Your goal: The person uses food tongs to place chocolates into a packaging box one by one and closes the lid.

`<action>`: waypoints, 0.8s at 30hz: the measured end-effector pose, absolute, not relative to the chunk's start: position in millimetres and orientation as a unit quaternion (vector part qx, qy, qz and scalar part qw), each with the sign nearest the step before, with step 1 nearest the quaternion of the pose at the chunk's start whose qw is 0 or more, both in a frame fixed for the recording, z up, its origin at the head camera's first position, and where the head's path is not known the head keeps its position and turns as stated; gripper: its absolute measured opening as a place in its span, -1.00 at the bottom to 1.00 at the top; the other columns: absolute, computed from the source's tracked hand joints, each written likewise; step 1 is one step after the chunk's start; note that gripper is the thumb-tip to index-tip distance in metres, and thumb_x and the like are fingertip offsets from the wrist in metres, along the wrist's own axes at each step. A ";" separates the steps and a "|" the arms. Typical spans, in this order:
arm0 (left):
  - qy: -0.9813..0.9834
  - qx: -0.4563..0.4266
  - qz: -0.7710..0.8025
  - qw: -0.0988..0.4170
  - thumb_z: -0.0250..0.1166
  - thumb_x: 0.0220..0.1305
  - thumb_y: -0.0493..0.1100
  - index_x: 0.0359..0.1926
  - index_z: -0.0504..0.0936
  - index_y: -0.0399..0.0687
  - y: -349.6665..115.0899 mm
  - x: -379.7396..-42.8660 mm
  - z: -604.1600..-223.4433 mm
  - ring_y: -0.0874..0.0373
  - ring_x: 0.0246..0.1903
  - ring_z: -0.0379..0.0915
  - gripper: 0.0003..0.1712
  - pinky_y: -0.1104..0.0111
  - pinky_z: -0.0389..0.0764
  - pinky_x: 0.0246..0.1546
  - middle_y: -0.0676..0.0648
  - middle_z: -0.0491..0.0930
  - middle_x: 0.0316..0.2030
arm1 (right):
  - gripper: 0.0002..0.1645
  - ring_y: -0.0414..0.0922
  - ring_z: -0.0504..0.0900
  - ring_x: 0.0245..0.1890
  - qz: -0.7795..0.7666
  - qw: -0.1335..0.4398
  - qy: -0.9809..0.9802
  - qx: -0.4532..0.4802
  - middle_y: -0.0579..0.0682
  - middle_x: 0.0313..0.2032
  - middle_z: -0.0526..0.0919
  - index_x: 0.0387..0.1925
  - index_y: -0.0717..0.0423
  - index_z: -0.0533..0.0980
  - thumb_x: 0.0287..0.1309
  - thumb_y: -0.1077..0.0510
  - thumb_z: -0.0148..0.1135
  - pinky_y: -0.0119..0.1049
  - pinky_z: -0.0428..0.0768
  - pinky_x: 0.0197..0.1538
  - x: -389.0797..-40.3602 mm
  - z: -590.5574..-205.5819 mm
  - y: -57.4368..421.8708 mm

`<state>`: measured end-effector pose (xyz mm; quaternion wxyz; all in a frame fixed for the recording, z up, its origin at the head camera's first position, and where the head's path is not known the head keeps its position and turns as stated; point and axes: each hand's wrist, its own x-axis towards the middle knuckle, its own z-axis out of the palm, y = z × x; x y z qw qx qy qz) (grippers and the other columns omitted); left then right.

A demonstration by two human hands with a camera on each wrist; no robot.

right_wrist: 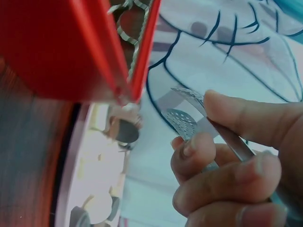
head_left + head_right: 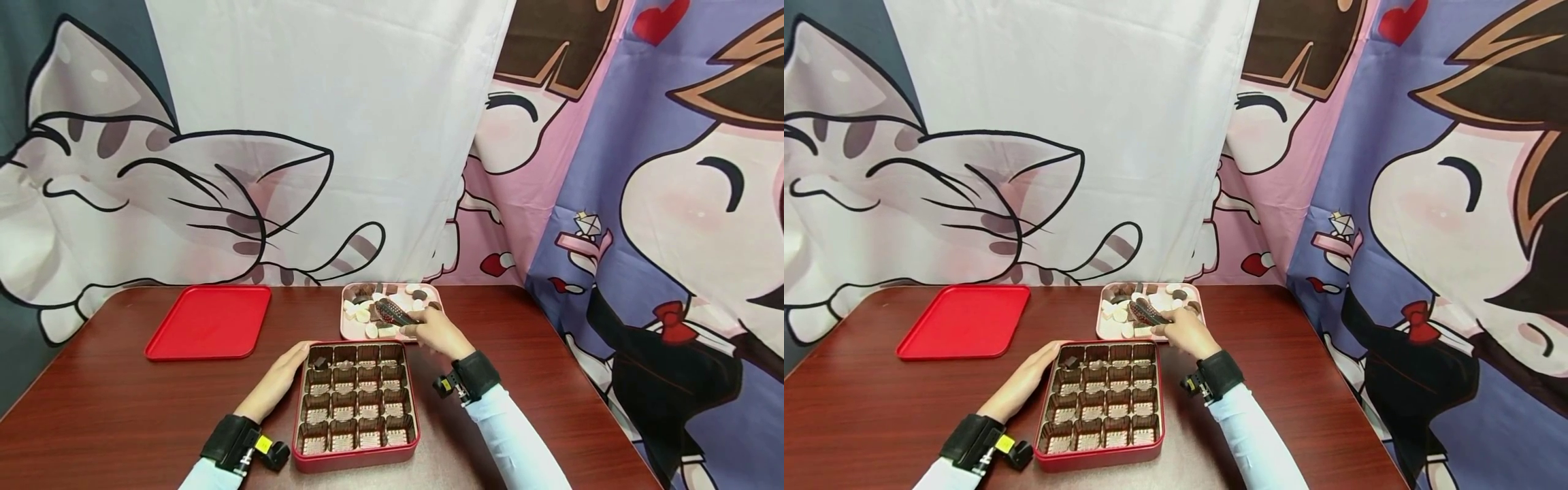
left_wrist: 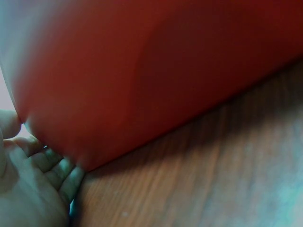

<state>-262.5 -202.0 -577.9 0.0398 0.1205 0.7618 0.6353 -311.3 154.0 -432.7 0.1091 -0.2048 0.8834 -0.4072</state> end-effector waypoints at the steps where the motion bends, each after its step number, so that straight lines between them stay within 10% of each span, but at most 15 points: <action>1: 0.766 0.119 0.630 0.039 -0.07 0.81 0.21 0.60 0.42 -0.20 -201.5 -262.4 -577.5 0.09 0.49 0.30 -0.30 0.41 0.35 0.38 -0.24 0.44 0.51 | -0.61 -0.17 0.34 -0.74 -0.407 0.111 0.883 -0.205 0.00 -0.67 0.46 0.19 0.21 0.72 0.52 0.06 0.36 -0.29 0.38 -0.63 -320.1 -441.0 156.7; 6: 0.782 0.104 0.613 0.044 -0.13 0.82 0.24 0.65 0.27 -0.37 -199.1 -260.7 -573.9 -0.26 0.63 0.04 -0.17 0.16 0.25 0.56 -0.40 0.24 0.61 | -0.67 -0.17 0.39 -0.79 -0.387 0.096 0.892 -0.214 -0.07 -0.67 0.48 0.08 0.04 0.77 0.48 -0.06 0.39 -0.22 0.50 -0.67 -375.4 -504.1 169.9; 13: 0.776 0.092 0.621 0.053 -0.09 0.81 0.24 0.67 0.23 -0.36 -199.3 -260.7 -572.9 -0.31 0.66 -0.07 -0.16 0.07 0.15 0.61 -0.39 0.18 0.64 | -0.75 -0.10 0.46 -0.80 -0.361 0.083 0.907 -0.202 -0.01 -0.70 0.50 -0.41 0.07 0.66 0.39 0.06 0.43 -0.14 0.56 -0.69 -367.3 -489.6 152.5; 19: 0.762 0.081 0.640 0.064 -0.06 0.80 0.23 0.67 0.20 -0.39 -200.3 -262.9 -575.1 -0.32 0.67 -0.13 -0.14 -0.20 -0.05 0.64 -0.41 0.14 0.65 | -0.60 -0.13 0.50 -0.80 -0.317 0.094 0.931 -0.154 -0.04 -0.61 0.61 0.08 0.25 0.74 0.34 0.07 0.43 -0.24 0.52 -0.68 -382.3 -507.7 138.8; 24: 0.753 0.095 0.649 0.056 -0.02 0.80 0.21 0.61 0.39 -0.24 -201.7 -265.3 -579.8 -0.06 0.56 0.21 -0.27 0.25 0.27 0.52 -0.28 0.39 0.54 | -0.59 -0.09 0.56 -0.82 -0.293 0.090 0.943 -0.130 -0.07 -0.56 0.68 0.03 0.18 0.76 0.30 -0.02 0.49 -0.23 0.52 -0.68 -400.7 -528.0 133.1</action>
